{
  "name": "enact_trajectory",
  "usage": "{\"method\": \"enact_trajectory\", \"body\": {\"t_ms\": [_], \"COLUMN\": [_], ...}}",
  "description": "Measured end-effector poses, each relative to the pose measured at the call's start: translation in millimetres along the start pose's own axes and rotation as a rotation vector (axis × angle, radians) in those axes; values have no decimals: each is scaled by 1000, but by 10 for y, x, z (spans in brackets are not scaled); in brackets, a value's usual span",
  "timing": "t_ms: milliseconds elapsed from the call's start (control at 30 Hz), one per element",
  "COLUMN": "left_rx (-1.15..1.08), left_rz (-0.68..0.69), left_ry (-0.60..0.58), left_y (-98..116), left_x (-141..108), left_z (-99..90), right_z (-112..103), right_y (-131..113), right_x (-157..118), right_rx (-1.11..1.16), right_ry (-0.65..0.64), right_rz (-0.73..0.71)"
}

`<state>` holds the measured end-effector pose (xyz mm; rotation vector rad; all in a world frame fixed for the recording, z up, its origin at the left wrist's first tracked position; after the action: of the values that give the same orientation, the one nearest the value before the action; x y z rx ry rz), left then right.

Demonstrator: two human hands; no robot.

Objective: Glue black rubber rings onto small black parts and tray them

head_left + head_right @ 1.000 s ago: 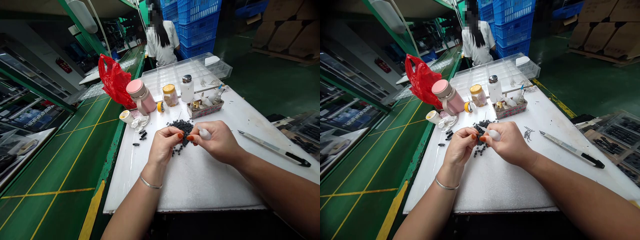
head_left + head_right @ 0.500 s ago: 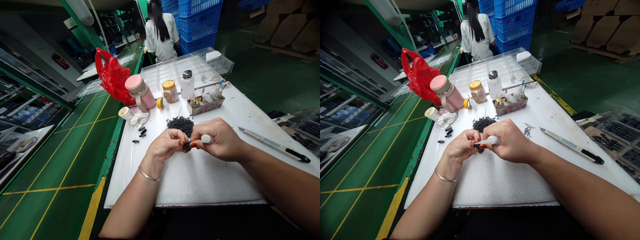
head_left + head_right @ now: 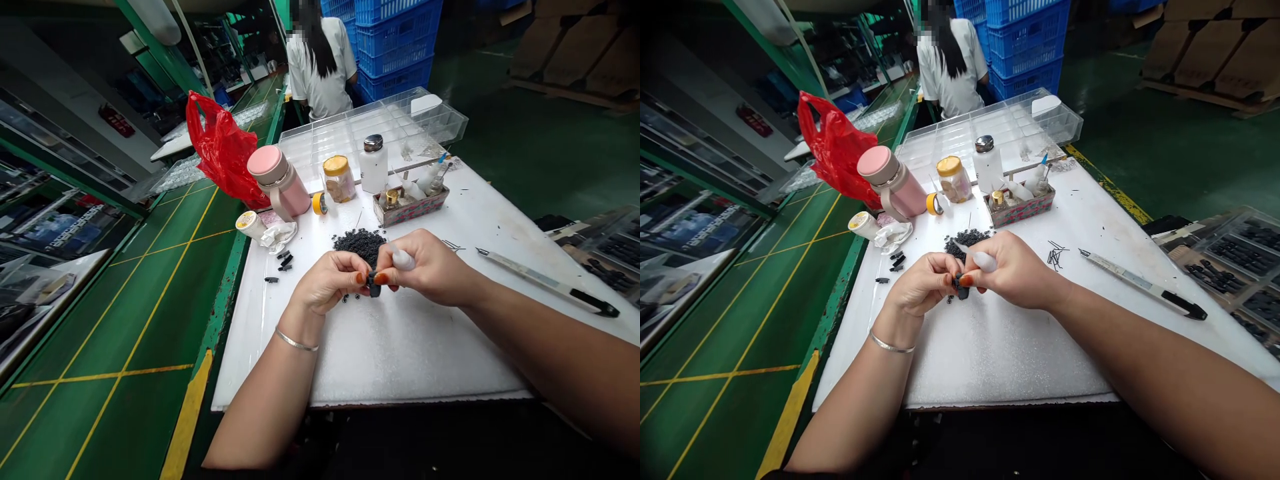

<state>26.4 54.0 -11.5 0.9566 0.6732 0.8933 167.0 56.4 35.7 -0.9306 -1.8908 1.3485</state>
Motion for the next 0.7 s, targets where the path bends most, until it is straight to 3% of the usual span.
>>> {"method": "enact_trajectory", "body": {"t_ms": [100,267,700], "left_rx": [-45,-90,-4], "left_rz": [-72,-75,-2], "left_ry": [-85,-78,-43], "left_y": [-78,-98,-29], "left_x": [29,47,20], "left_z": [-27,-52,-87], "right_z": [10,25,102], "right_y": [-14,-3,95], "right_x": [-2,-14,44], "right_rx": [-111,-146,163], "right_ry": [-7,49,7], "right_rz": [-37,-50,111]}}
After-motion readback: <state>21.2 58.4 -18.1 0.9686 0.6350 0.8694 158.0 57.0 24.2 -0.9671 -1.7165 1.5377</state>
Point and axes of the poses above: each hand's wrist, its own x-axis towards the middle knuckle, its own z-axis out of the palm, y = z × x, the point moved 5 cm from there along x, towards the middle knuckle, and after that the axes turned 7 degrees about z, right-handed, at the moved point
